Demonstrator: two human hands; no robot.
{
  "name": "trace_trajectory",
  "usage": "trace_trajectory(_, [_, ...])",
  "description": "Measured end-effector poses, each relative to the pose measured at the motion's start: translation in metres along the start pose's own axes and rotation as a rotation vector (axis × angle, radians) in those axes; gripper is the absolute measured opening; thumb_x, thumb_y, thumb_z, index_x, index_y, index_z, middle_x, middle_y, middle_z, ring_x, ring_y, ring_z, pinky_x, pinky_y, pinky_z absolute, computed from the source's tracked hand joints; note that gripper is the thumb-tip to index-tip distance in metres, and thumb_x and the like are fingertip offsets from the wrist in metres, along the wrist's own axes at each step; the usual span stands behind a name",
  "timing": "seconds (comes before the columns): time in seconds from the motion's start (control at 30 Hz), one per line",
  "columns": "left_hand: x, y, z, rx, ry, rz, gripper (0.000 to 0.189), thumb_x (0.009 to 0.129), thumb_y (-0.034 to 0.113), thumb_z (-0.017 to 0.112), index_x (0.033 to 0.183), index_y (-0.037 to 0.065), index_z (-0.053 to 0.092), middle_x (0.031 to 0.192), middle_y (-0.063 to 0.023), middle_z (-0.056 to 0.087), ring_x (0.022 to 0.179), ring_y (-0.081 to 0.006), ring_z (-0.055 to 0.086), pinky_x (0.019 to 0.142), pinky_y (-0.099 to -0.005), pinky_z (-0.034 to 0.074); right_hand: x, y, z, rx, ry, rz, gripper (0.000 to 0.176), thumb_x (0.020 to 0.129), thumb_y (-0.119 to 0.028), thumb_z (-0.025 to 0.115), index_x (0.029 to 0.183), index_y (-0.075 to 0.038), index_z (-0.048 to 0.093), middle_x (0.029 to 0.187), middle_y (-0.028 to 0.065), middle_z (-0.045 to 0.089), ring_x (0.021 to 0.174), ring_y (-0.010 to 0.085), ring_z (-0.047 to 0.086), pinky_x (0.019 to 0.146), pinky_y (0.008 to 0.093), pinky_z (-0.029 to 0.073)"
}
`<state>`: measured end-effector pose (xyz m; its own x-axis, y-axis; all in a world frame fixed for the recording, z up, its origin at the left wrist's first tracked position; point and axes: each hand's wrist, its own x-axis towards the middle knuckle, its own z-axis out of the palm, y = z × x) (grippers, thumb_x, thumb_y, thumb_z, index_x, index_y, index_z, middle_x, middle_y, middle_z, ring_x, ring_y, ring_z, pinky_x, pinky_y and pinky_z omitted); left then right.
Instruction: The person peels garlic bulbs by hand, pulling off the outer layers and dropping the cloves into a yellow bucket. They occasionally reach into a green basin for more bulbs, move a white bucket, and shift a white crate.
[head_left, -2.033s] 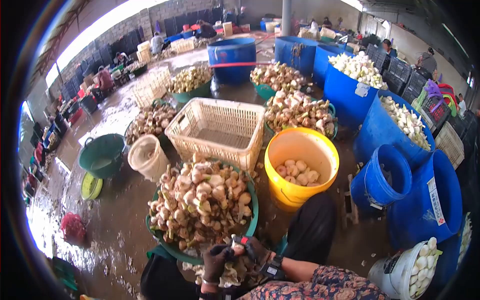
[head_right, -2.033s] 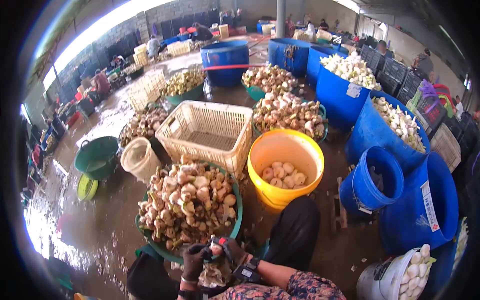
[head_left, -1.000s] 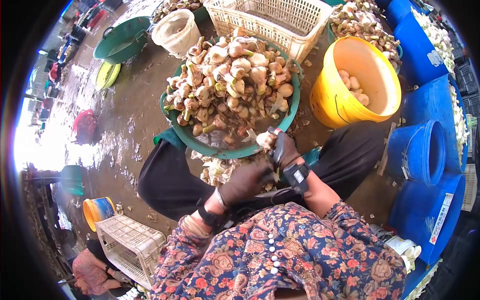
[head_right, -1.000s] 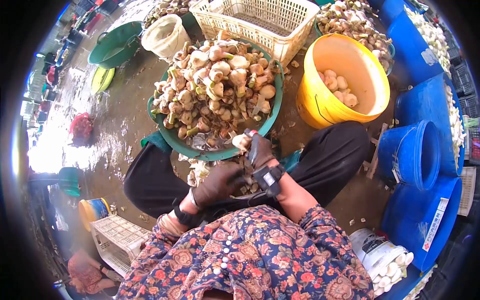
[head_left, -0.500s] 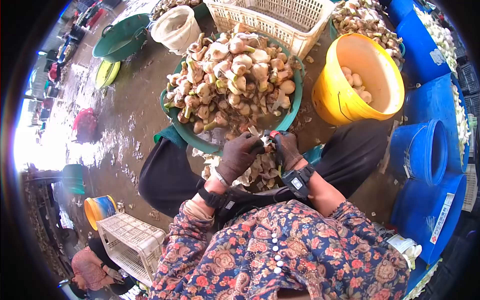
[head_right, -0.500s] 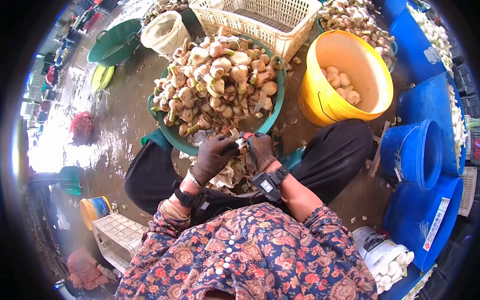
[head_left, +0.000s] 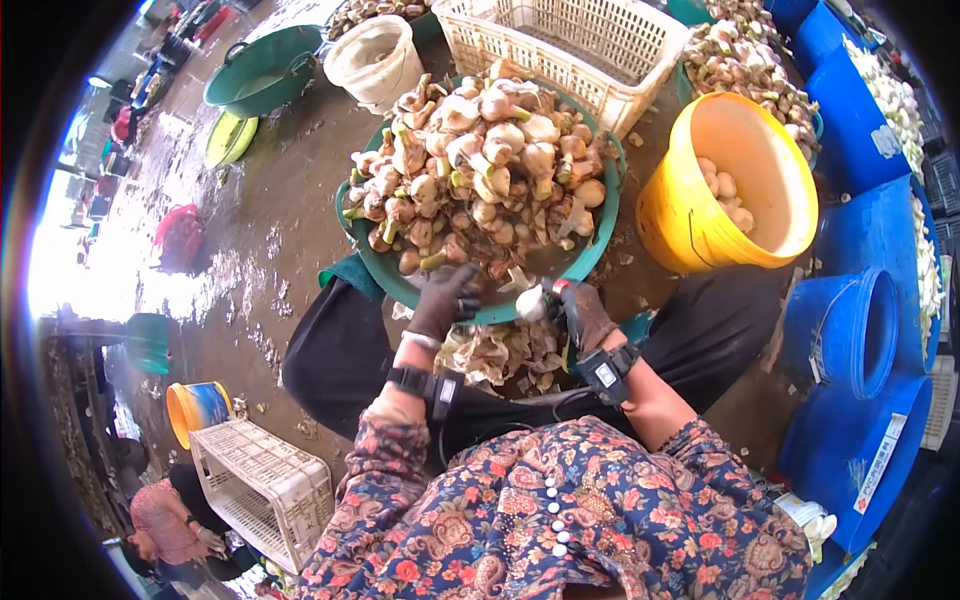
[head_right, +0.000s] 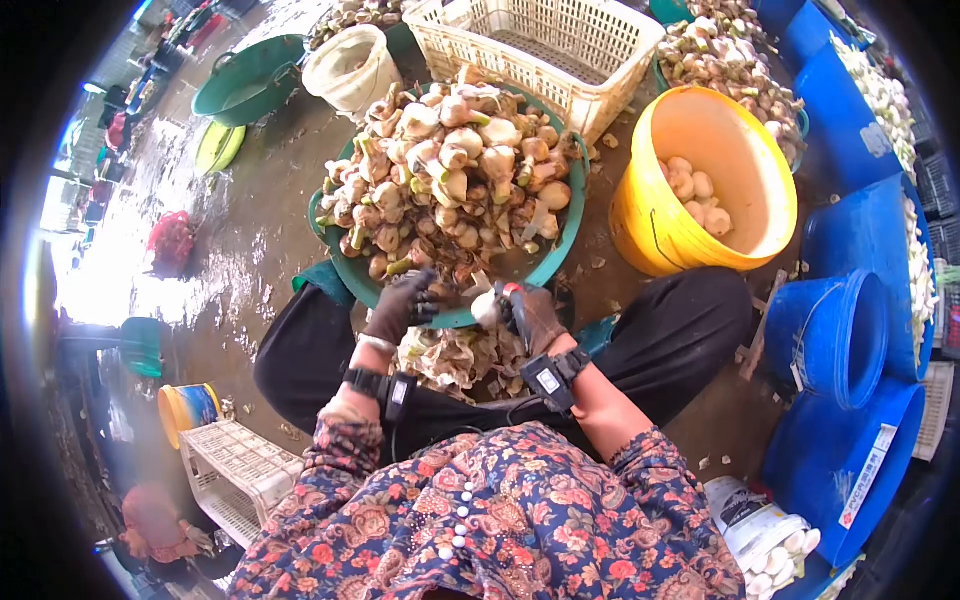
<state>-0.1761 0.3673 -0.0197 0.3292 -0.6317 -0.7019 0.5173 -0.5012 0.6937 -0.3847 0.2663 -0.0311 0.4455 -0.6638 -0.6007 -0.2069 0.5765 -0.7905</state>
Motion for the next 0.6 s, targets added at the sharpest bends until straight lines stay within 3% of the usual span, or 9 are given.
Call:
trace_trajectory(0.1, [0.104,-0.049,-0.047,-0.348,0.042,-0.055,0.036,0.085,0.043,0.055,0.099,0.011,0.056,0.083,-0.0009,0.058,0.071,-0.0209,0.058,0.064,-0.0383,0.044,0.026,0.011,-0.005,-0.013,-0.063,0.001,0.022,0.082,-0.028,0.063,0.08,-0.006,0.064,0.062,-0.0011,0.054,0.051,0.0095,0.047,0.047,0.0239,0.037])
trace_trajectory(0.2, [0.211,-0.098,-0.078,-0.262,0.184,-0.119,0.039,0.091,0.044,0.043,0.111,0.014,0.059,0.098,0.0014,0.063,0.089,-0.0178,0.058,0.087,-0.0446,0.04,0.001,-0.096,-0.01,0.481,-0.253,-0.019,0.029,0.086,-0.033,0.058,0.093,-0.005,0.062,0.081,0.0055,0.064,0.062,0.0133,0.057,0.052,0.0255,0.045])
trace_trajectory(0.27, [0.182,-0.073,-0.051,-0.296,0.355,-0.095,0.044,0.085,0.044,0.052,0.11,0.009,0.059,0.102,-0.0025,0.062,0.09,-0.019,0.057,0.085,-0.0404,0.041,0.004,-0.146,-0.025,0.717,-0.308,-0.373,0.048,0.087,-0.046,0.051,0.107,-0.002,0.055,0.092,0.0099,0.065,0.071,0.017,0.061,0.059,0.0295,0.051])
trace_trajectory(0.33, [0.149,-0.051,-0.032,-0.246,0.513,-0.091,0.051,0.078,0.044,0.061,0.108,0.003,0.06,0.105,-0.0063,0.061,0.091,-0.0202,0.057,0.084,-0.0363,0.043,0.003,-0.174,-0.035,0.753,-0.414,-0.287,0.063,0.086,-0.058,0.043,0.115,-0.001,0.048,0.095,0.0119,0.064,0.076,0.0194,0.062,0.063,0.0335,0.053])
trace_trajectory(0.4, [0.112,-0.021,-0.009,-0.134,0.662,-0.123,0.059,0.072,0.044,0.069,0.107,-0.003,0.061,0.109,-0.0102,0.06,0.092,-0.0213,0.056,0.082,-0.0321,0.045,0.009,-0.153,-0.026,0.422,-0.195,-0.247,0.068,0.085,-0.063,0.039,0.113,-0.002,0.05,0.085,0.0085,0.064,0.071,0.0172,0.061,0.058,0.0282,0.051])
trace_trajectory(0.43, [0.141,-0.044,-0.029,-0.286,0.485,0.041,0.071,0.055,0.046,0.08,0.099,-0.007,0.063,0.105,-0.0116,0.061,0.086,-0.0223,0.057,0.077,-0.0343,0.047,0.005,-0.136,-0.016,0.329,-0.143,-0.2,0.067,0.084,-0.064,0.04,0.109,-0.002,0.053,0.081,0.0061,0.062,0.067,0.0144,0.059,0.055,0.0257,0.048])
trace_trajectory(0.47, [0.23,-0.101,-0.071,-0.305,0.591,0.003,0.064,0.062,0.044,0.077,0.101,-0.005,0.063,0.104,-0.0116,0.061,0.083,-0.0221,0.058,0.077,-0.0347,0.047,0.002,-0.121,-0.007,0.235,-0.092,-0.159,0.067,0.083,-0.065,0.042,0.105,-0.002,0.056,0.076,0.0036,0.061,0.064,0.0117,0.057,0.053,0.0232,0.045])
trace_trajectory(0.53, [0.119,-0.026,-0.004,-0.543,0.307,0.046,0.047,0.073,0.042,0.069,0.102,0.007,0.061,0.089,-0.0081,0.061,0.076,-0.0218,0.056,0.074,-0.0366,0.049,-0.001,-0.087,0.006,0.19,-0.092,-0.096,0.065,0.083,-0.064,0.043,0.099,-0.003,0.059,0.073,0.0022,0.06,0.06,0.0109,0.056,0.052,0.0226,0.044])
trace_trajectory(0.6, [0.177,-0.066,-0.033,-0.532,0.531,0.026,0.058,0.067,0.039,0.076,0.105,-0.001,0.061,0.098,-0.0119,0.062,0.075,-0.0216,0.059,0.069,-0.0346,0.05,-0.001,-0.059,0.014,0.15,-0.085,-0.039,0.063,0.083,-0.063,0.044,0.092,-0.003,0.062,0.069,0.0008,0.059,0.057,0.0101,0.054,0.05,0.0219,0.042])
